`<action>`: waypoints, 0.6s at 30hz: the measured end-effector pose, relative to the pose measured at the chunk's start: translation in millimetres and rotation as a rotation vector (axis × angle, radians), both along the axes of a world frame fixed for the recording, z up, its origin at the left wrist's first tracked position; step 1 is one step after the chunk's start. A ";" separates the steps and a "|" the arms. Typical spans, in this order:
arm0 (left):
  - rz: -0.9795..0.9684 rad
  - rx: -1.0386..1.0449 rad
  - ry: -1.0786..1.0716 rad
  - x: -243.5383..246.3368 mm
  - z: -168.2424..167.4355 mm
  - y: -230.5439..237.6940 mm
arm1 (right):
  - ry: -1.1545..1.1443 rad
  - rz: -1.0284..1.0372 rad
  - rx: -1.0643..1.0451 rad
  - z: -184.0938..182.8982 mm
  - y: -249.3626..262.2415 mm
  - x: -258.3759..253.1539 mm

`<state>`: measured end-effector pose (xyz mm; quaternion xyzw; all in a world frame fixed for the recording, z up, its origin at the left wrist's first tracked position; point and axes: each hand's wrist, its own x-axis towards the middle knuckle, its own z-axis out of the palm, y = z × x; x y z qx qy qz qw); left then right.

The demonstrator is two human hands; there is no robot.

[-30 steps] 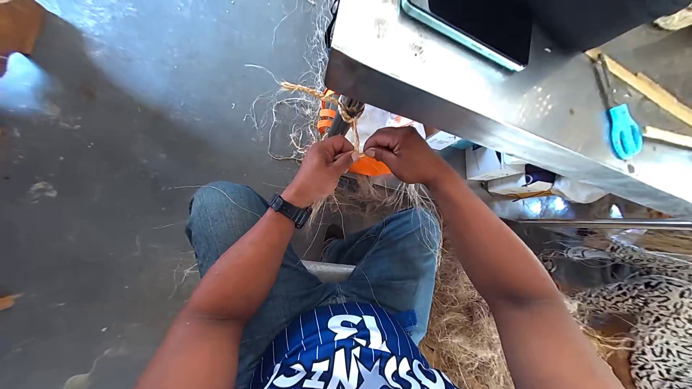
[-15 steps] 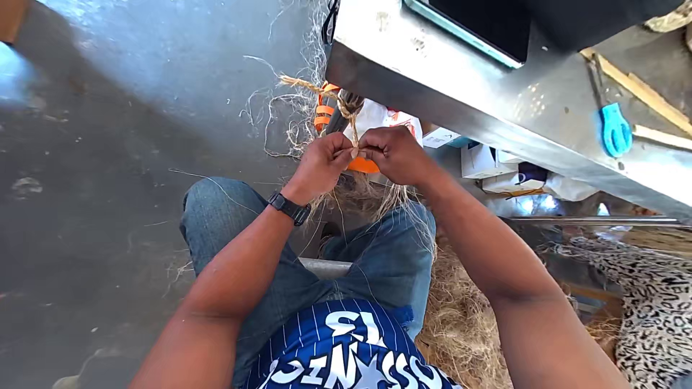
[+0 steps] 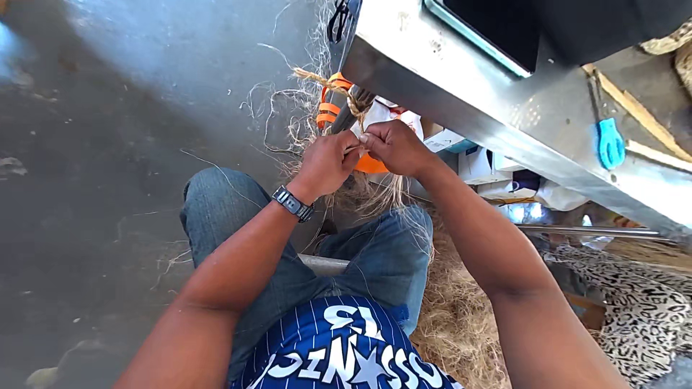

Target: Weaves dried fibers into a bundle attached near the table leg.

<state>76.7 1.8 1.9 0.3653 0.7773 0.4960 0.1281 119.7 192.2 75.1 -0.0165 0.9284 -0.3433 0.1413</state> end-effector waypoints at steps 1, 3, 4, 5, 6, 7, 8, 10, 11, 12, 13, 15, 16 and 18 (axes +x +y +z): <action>-0.006 -0.026 0.038 0.1 2.3 -1.6 | 0.000 -0.027 -0.067 -3.1 0.4 0.7; -0.017 -0.076 0.080 0.1 5.6 -4.5 | 0.005 -0.056 -0.176 -9.2 0.6 2.6; -0.020 -0.094 0.064 0.0 6.4 -5.8 | 0.011 -0.059 -0.198 -11.9 0.8 3.2; -0.022 -0.098 0.015 -0.1 5.4 -6.5 | 0.022 -0.059 -0.202 -14.7 1.3 3.6; -0.025 -0.082 -0.074 -0.1 3.3 -6.8 | 0.031 -0.057 -0.198 -16.8 1.9 4.2; -0.032 -0.054 -0.203 -0.1 1.9 -7.2 | 0.038 -0.057 -0.198 -18.4 2.3 4.9; -0.040 -0.012 -0.356 -0.4 1.4 -7.7 | 0.045 -0.058 -0.195 -19.1 2.4 5.3; -0.054 0.125 -0.723 0.1 1.8 -7.9 | 0.053 -0.048 -0.185 -19.6 2.0 5.8; -0.060 0.190 -0.908 0.0 4.6 -8.5 | 0.053 -0.043 -0.182 -19.6 1.7 6.2; -0.071 0.234 -1.055 -2.0 6.8 -9.7 | 0.055 -0.040 -0.180 -19.7 1.6 6.1; -0.085 0.264 -1.157 -4.9 7.9 -11.2 | 0.057 -0.039 -0.179 -19.7 1.6 5.6; -0.126 0.291 -1.286 -9.8 7.0 -12.6 | 0.058 -0.038 -0.172 -19.4 1.3 4.9; -0.149 0.307 -1.345 -10.9 6.3 -12.6 | 0.057 -0.037 -0.166 -19.1 1.0 4.9; -0.201 0.365 -1.459 -11.0 4.4 -11.6 | 0.055 -0.036 -0.156 -17.8 1.0 5.2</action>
